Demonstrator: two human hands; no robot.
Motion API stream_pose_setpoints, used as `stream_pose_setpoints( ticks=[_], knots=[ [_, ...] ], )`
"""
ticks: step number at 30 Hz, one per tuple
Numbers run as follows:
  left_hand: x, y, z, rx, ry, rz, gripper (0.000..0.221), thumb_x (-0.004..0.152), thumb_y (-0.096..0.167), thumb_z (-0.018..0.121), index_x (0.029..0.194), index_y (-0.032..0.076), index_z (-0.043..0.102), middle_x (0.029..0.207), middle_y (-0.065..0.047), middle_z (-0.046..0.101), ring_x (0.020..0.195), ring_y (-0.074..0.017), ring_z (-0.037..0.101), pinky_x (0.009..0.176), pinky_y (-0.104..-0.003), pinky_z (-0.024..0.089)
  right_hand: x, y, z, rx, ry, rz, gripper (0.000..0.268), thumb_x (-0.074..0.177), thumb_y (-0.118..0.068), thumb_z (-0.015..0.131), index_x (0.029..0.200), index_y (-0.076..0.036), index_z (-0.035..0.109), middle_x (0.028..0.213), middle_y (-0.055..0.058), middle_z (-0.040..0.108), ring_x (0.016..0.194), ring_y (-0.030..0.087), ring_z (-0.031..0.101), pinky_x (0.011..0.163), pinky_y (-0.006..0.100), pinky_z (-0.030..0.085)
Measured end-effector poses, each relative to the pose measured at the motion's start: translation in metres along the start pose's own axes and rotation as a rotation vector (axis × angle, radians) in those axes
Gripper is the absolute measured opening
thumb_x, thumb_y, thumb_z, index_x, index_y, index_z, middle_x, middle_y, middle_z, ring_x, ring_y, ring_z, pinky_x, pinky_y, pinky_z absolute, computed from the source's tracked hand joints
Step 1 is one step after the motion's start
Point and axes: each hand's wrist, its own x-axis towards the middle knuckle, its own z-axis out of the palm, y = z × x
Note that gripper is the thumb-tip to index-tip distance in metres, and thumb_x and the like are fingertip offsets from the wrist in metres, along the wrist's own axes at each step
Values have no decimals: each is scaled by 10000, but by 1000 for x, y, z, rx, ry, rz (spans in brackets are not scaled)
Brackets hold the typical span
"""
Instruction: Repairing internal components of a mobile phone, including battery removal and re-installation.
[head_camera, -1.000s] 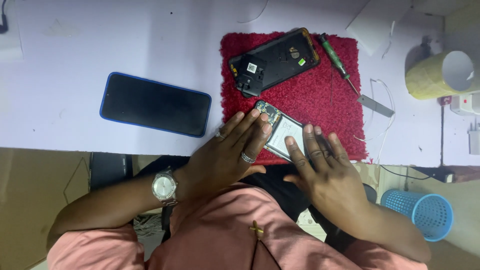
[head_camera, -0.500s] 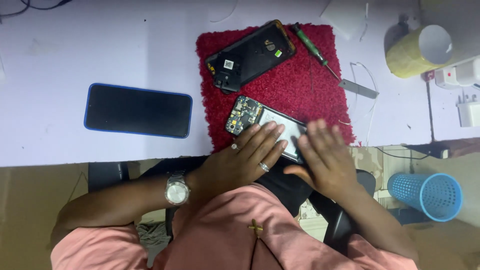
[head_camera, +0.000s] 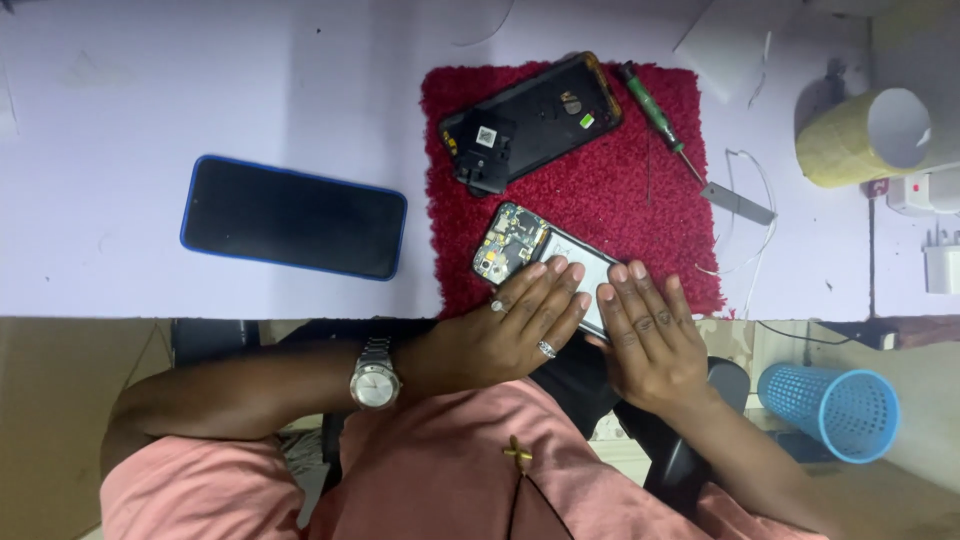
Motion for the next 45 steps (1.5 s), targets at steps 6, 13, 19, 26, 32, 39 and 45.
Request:
stream_pose_setpoints(
  ticks=[6, 13, 19, 26, 32, 39, 45],
  knots=[
    [-9, 7, 0, 148, -9, 52, 421, 1165, 143, 340, 1479, -26, 563, 1459, -223, 668, 1382, -368, 645, 1275, -456, 417, -4, 6, 7, 119, 43, 28, 569, 1037, -367, 681, 1443, 32, 692, 1457, 259, 694, 1341, 435, 661, 1250, 585, 373],
    [-18, 14, 12, 125, 152, 94, 400, 1150, 160, 377, 1402, -24, 626, 1337, -213, 723, 1267, -375, 704, 1172, -475, 536, -42, 20, 21, 147, 84, 48, 627, 986, -489, 734, 1386, -8, 758, 1512, 333, 587, 1391, 580, 546, 1216, 666, 379],
    [-15, 15, 12, 75, 196, 55, 416, 1121, 118, 359, 1381, -39, 644, 1307, -245, 745, 1225, -408, 726, 1123, -488, 574, -25, 29, 13, 159, 18, -12, 813, 1064, -688, 466, 1379, 3, 755, 1342, 254, 727, 1271, 484, 676, 1247, 642, 354],
    [-14, 26, 32, 94, 388, -45, 302, 1097, 71, 495, 1325, -70, 634, 1173, -240, 791, 1115, -383, 775, 1096, -498, 586, 41, 28, -20, 283, -113, 15, 516, 1058, -442, 649, 1252, 16, 789, 1179, 220, 723, 1097, 469, 701, 1130, 614, 525],
    [-17, 26, 50, 37, 482, 8, 343, 1092, 58, 400, 1304, -80, 633, 1166, -268, 769, 1119, -423, 763, 1085, -544, 607, 90, 11, -23, 366, -176, -18, 269, 1023, -68, 666, 1232, -37, 832, 1109, 188, 776, 1004, 437, 756, 891, 567, 609],
    [-18, 18, 34, -4, 438, 50, 315, 1091, 46, 405, 1264, -64, 645, 1170, -243, 769, 1121, -407, 771, 1075, -527, 617, 87, 20, -1, 481, -157, -27, 274, 1017, -114, 661, 1213, -32, 834, 1060, 193, 762, 965, 433, 741, 857, 548, 614],
    [-20, 12, 27, 28, 343, 102, 296, 1107, 76, 423, 1309, -32, 612, 1153, -203, 772, 1138, -369, 769, 1116, -520, 588, 90, 18, 3, 538, -78, -55, 324, 1064, -153, 583, 1244, -1, 806, 1069, 199, 754, 982, 424, 745, 879, 532, 616]
  ],
)
